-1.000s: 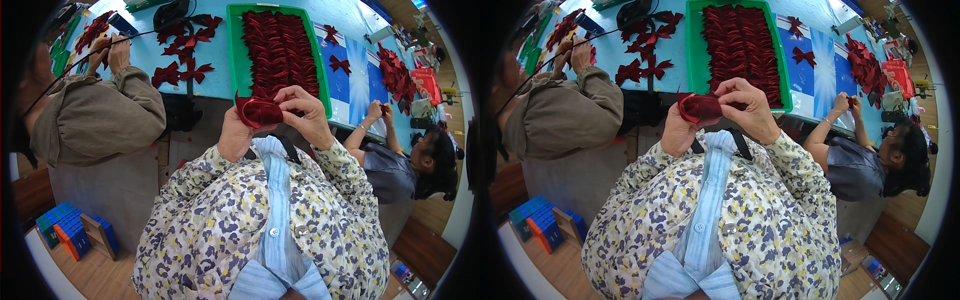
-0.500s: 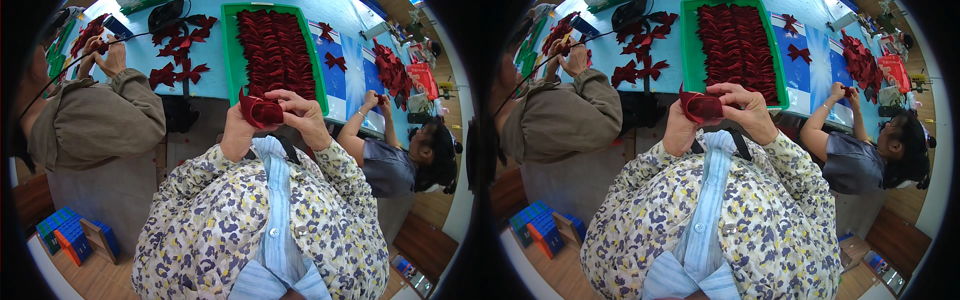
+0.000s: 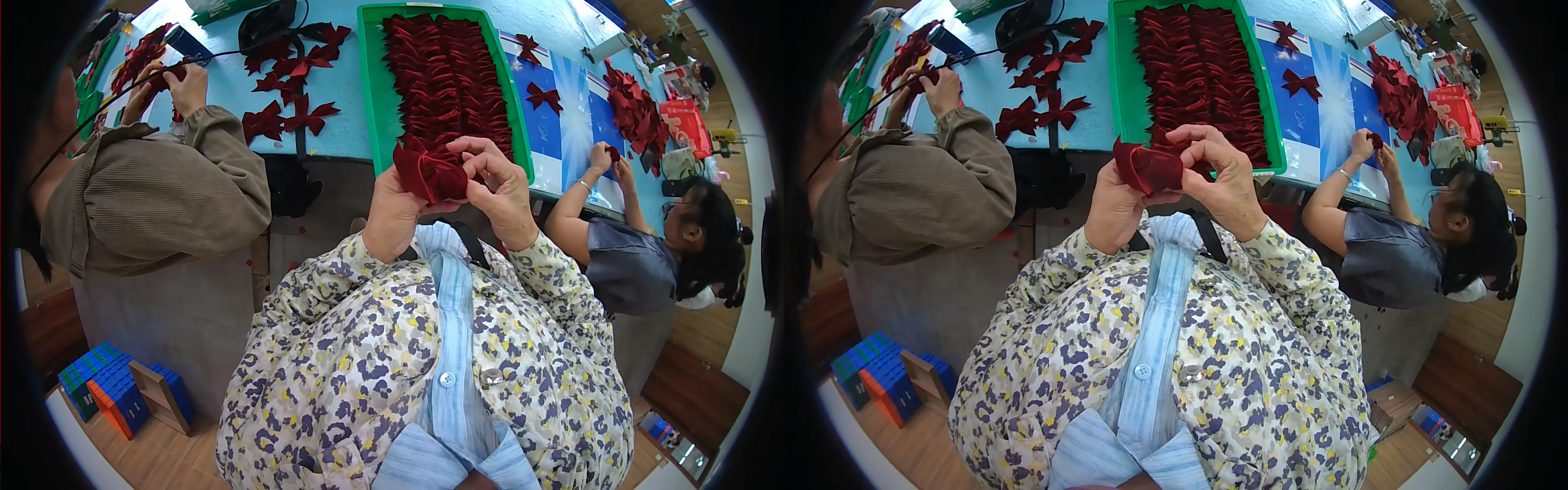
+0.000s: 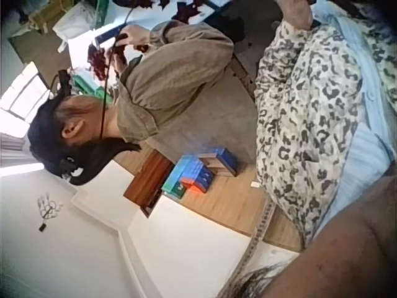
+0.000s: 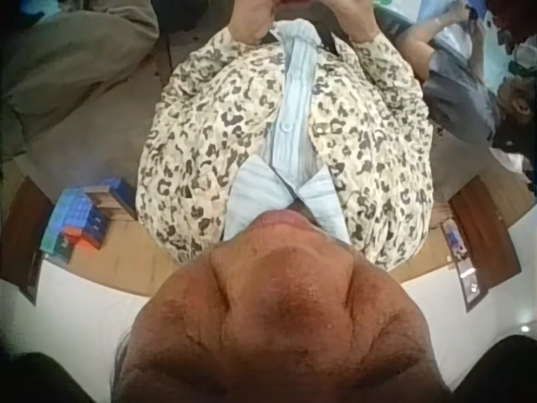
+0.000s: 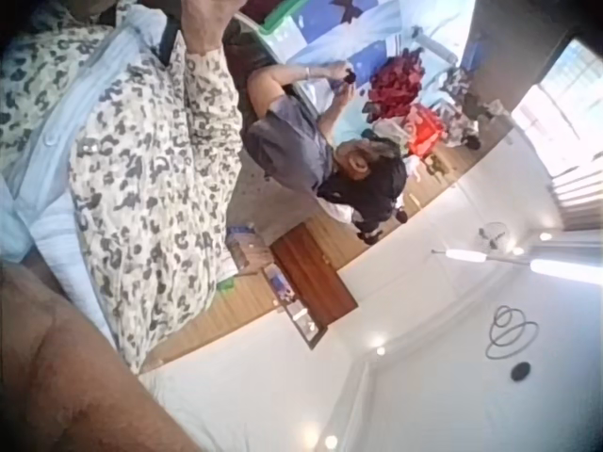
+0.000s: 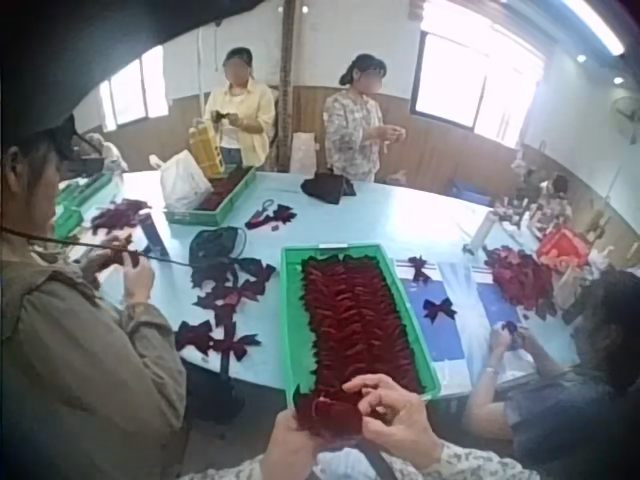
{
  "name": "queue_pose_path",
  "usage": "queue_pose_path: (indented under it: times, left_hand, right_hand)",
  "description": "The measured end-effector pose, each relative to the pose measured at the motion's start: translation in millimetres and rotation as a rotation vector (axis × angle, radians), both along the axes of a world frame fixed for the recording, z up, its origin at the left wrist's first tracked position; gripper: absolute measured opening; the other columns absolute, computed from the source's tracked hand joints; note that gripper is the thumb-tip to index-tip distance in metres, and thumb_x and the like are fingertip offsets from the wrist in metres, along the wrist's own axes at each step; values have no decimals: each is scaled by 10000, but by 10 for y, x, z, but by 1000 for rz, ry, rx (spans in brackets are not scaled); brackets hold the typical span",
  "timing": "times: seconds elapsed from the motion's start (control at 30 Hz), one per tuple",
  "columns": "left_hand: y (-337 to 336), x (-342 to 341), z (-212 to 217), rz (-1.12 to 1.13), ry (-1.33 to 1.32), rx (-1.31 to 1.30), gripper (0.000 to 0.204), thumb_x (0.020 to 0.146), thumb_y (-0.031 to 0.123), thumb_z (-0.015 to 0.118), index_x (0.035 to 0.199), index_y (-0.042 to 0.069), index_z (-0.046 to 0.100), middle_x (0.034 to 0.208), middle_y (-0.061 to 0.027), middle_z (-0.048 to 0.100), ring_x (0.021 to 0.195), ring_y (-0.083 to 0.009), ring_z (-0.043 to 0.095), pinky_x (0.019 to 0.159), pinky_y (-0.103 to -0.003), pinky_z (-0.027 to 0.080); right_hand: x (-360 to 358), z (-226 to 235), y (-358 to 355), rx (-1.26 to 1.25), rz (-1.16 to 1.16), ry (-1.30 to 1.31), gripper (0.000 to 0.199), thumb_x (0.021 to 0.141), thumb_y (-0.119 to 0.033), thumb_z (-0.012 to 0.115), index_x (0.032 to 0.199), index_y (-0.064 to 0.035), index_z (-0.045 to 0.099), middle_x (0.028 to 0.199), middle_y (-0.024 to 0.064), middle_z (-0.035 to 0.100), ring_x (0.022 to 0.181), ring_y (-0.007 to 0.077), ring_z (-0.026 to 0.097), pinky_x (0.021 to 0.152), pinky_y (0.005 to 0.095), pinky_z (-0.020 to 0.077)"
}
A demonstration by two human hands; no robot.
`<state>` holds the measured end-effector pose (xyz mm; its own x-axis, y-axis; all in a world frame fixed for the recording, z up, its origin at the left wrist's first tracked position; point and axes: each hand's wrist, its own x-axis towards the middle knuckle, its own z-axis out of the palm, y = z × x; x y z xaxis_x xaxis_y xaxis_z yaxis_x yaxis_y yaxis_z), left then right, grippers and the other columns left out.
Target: Assembling decorative red ribbon bows by hand while sitting at a workshop table.
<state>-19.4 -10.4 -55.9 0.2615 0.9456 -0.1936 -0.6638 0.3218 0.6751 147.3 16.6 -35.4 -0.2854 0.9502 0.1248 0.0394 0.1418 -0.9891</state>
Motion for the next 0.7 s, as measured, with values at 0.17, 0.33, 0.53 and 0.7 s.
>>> queue_pose_path:
  times: [0.17,0.33,0.53,0.7]
  left_hand:
    - [15,6,-56,5,11,70,259,879,43,558,1135,10,546,1073,-112,624,944,-212,640,777,-354,572]
    - [29,56,-55,39,-18,80,250,889,52,548,1136,6,545,1080,-119,622,948,-228,642,784,-354,569]
    - [91,64,-42,30,-47,78,261,888,70,562,1139,1,542,1080,-138,622,928,-263,649,780,-349,570]
    - [112,74,-41,25,-44,42,255,888,77,567,1130,-2,543,1075,-141,623,932,-273,646,780,-355,573]
  right_hand:
    - [68,127,12,147,-39,-141,55,665,-45,570,701,-9,550,1123,110,584,975,163,545,840,289,429]
    - [136,182,48,122,17,-153,39,669,-31,556,698,-9,545,1130,109,578,996,152,529,853,283,415]
    - [163,231,68,-235,39,167,15,739,-13,563,725,-12,557,1158,86,553,971,98,507,826,257,411]
    - [261,219,119,29,-31,-75,79,769,-35,605,840,-13,632,1114,82,593,1015,151,533,873,287,416]
